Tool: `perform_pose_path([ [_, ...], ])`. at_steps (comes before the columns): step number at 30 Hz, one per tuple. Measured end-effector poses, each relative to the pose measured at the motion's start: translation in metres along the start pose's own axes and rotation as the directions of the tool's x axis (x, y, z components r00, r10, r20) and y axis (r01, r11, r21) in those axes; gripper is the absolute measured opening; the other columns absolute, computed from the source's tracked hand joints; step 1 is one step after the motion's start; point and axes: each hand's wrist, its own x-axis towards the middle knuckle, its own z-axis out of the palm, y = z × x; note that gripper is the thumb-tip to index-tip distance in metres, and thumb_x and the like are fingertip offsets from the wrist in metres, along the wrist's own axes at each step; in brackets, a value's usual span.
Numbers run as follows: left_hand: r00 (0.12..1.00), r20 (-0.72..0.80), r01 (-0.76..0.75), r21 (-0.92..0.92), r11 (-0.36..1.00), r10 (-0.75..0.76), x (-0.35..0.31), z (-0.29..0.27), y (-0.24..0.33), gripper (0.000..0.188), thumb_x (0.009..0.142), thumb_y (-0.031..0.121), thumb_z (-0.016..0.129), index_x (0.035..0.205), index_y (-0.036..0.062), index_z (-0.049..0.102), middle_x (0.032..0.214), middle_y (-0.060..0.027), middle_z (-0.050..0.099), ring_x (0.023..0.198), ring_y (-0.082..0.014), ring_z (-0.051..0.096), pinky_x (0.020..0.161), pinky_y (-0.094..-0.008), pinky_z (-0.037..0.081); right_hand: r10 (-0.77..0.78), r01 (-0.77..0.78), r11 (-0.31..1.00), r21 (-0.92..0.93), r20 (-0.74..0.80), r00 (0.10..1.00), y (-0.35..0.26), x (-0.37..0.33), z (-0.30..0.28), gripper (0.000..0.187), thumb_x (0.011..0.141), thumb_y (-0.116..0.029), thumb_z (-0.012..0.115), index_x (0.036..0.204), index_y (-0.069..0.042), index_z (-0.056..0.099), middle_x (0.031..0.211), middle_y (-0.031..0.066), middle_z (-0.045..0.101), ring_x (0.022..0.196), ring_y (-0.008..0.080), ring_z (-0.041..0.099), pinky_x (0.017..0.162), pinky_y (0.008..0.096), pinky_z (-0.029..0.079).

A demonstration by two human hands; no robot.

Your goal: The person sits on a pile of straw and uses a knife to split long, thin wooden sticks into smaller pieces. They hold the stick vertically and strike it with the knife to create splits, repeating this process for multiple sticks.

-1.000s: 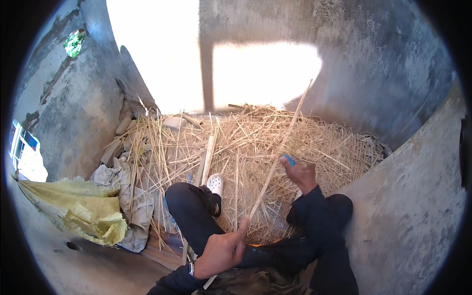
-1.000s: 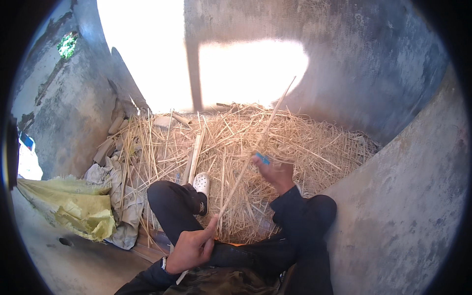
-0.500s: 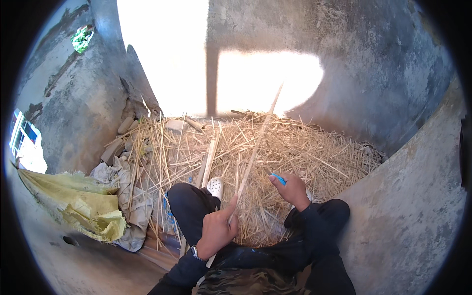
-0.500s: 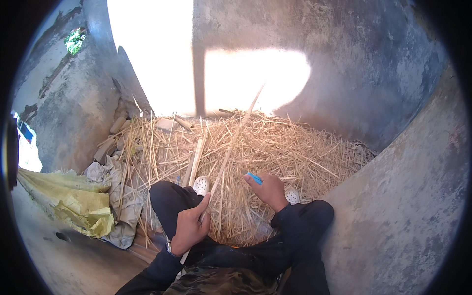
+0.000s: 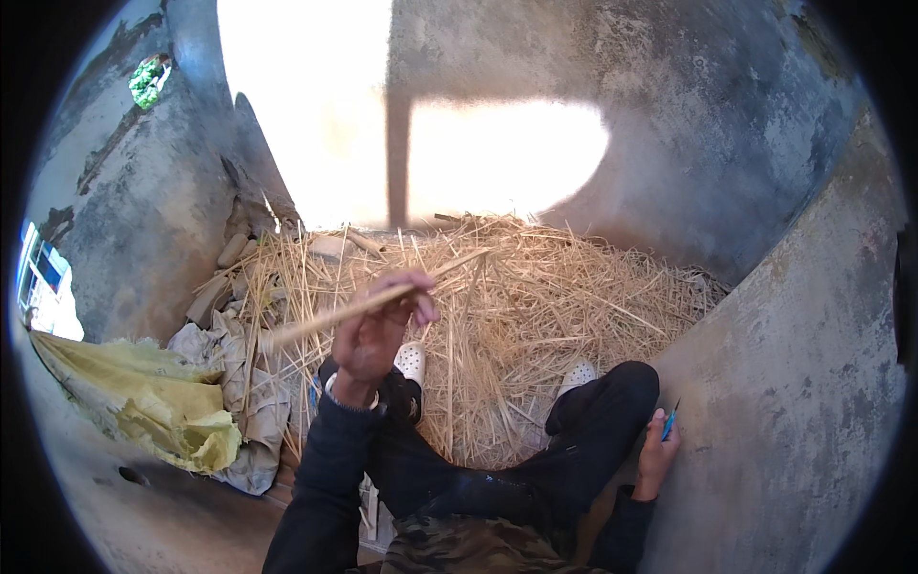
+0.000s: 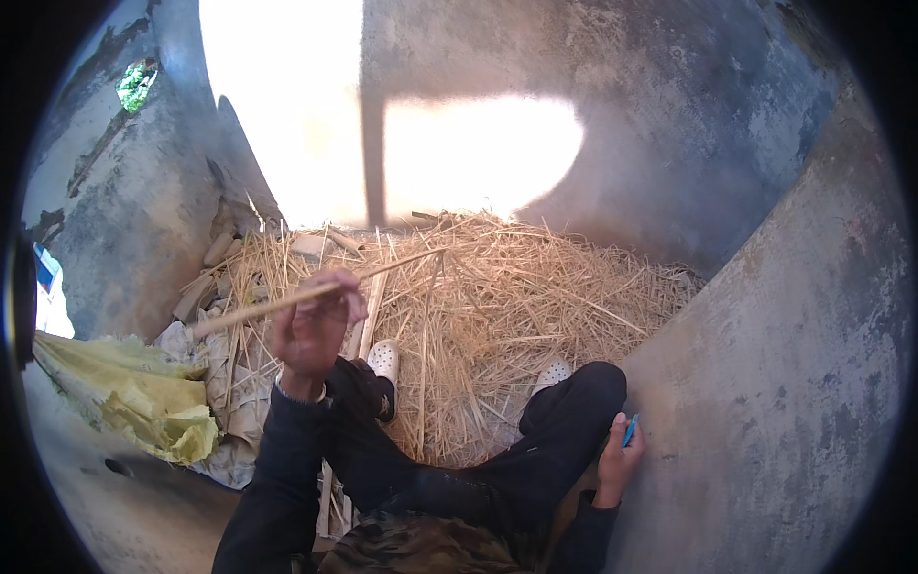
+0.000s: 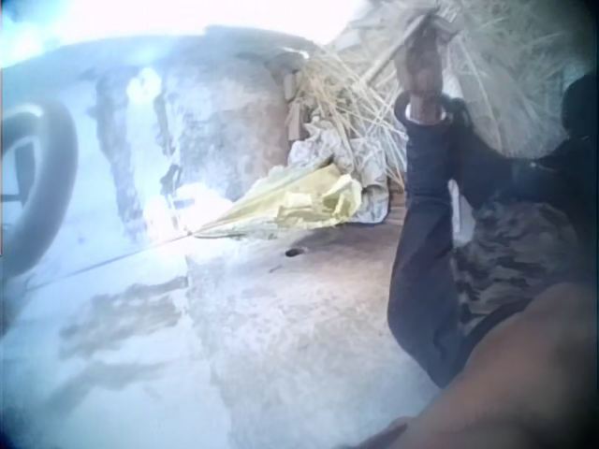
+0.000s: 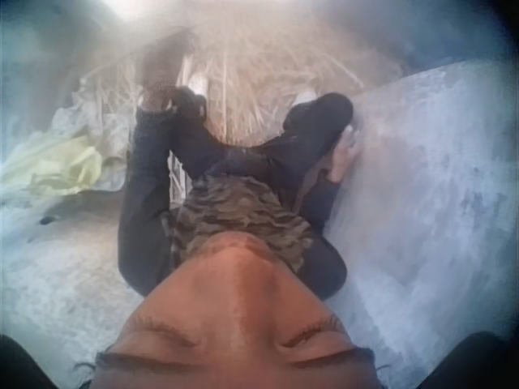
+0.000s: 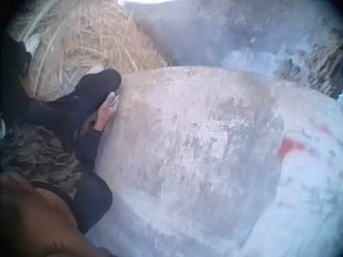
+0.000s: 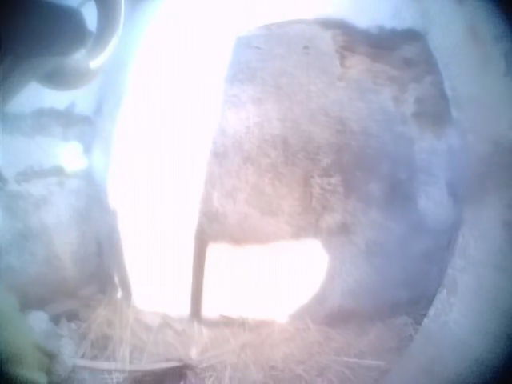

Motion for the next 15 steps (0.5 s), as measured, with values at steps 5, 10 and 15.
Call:
perform_pose_path([
  [5,0.970,-0.119,0.239,0.332,0.913,-0.211,0.081,0.008,-0.022,0.037,0.096,0.030,0.054,0.109,-0.0033,0.062,0.068,-0.0023,0.063,0.062,-0.0064,0.056,0.056,-0.0210,0.042,0.104,-0.079,0.932,-0.354,0.050,0.993,0.120,-0.042,0.014,0.034,0.092,-0.033,0.058,0.086,0.000,0.058,0.071,0.0133,0.056,0.065,0.0269,0.054,0.064,0.0398,0.043],
  [10,0.938,-0.242,0.321,0.338,0.885,-0.248,0.095,0.022,-0.035,0.031,0.093,0.026,0.063,0.103,-0.0029,0.065,0.062,0.0008,0.059,0.055,-0.0027,0.048,0.051,-0.0185,0.038,-0.409,0.467,0.795,-0.387,0.228,0.884,0.365,-0.144,-0.005,0.022,0.088,-0.025,0.060,0.097,-0.005,0.064,0.086,0.0159,0.067,0.078,0.0356,0.065,0.071,0.0422,0.051],
  [15,0.960,-0.233,0.269,0.626,0.732,-0.154,0.105,0.010,-0.046,0.033,0.093,0.030,0.063,0.097,-0.0026,0.070,0.061,0.0037,0.054,0.055,-0.0034,0.046,0.050,-0.0221,0.038,0.543,-0.378,0.784,-0.492,0.250,0.802,0.349,-0.239,-0.012,0.021,0.088,-0.023,0.060,0.097,-0.005,0.064,0.085,0.0156,0.066,0.076,0.0346,0.064,0.069,0.0414,0.051],
])
